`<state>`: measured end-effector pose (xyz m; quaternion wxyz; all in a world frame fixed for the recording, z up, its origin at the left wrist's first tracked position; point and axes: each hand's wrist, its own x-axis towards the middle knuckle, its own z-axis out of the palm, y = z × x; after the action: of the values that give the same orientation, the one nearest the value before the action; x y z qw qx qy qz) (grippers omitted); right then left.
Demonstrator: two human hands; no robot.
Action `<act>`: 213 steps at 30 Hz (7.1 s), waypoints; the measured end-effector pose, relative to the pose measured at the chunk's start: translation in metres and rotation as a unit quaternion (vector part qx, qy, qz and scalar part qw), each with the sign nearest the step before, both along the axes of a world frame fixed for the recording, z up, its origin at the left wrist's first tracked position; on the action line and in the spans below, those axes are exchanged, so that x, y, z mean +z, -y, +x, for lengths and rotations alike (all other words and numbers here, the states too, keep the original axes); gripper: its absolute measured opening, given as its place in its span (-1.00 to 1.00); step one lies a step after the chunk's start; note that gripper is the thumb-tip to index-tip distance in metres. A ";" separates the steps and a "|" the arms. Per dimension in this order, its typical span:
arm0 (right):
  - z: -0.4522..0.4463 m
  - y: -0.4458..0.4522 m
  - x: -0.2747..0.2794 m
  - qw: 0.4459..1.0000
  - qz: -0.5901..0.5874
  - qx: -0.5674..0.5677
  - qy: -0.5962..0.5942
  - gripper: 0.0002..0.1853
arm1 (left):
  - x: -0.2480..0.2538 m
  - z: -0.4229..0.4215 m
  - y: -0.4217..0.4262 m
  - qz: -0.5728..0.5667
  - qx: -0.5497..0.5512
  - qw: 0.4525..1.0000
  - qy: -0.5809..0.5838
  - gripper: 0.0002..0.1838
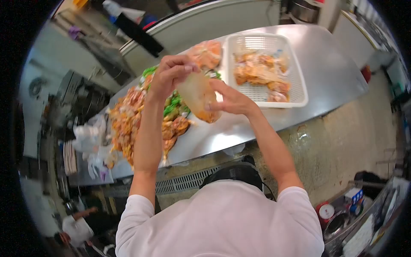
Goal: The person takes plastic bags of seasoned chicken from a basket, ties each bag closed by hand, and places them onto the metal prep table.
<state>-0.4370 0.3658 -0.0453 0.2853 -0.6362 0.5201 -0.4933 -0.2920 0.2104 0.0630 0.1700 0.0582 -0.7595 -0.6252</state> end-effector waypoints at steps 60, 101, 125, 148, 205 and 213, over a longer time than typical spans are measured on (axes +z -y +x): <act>0.210 0.063 -0.049 0.985 0.151 0.054 0.060 -0.62 | -0.240 0.184 -0.110 -0.097 0.502 0.848 0.139 -0.84; 0.038 -0.008 -0.071 0.907 0.111 0.344 -0.215 -0.78 | -0.193 0.100 -0.144 -0.188 0.411 0.853 0.262 -0.68; 0.075 -0.096 -0.096 0.991 0.034 0.113 -0.060 -0.87 | -0.269 0.050 -0.232 0.372 0.588 0.710 -0.105 -0.83; 0.002 -0.061 -0.062 0.987 0.102 0.120 0.019 -0.70 | -0.267 0.169 -0.103 -0.298 0.629 0.683 0.220 -0.33; 0.062 -0.135 -0.031 0.958 -0.043 0.281 0.041 -0.91 | -0.235 0.058 -0.342 -0.018 0.406 0.911 0.071 -0.29; 0.108 -0.169 -0.038 0.904 0.146 0.343 0.208 -0.71 | -0.291 0.082 -0.397 0.029 0.612 0.790 -0.022 -0.60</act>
<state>-0.3286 0.5351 -0.0834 0.6283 -0.6095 0.2648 -0.4045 -0.2099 0.6072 -0.2284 0.5321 0.5018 -0.5423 -0.4136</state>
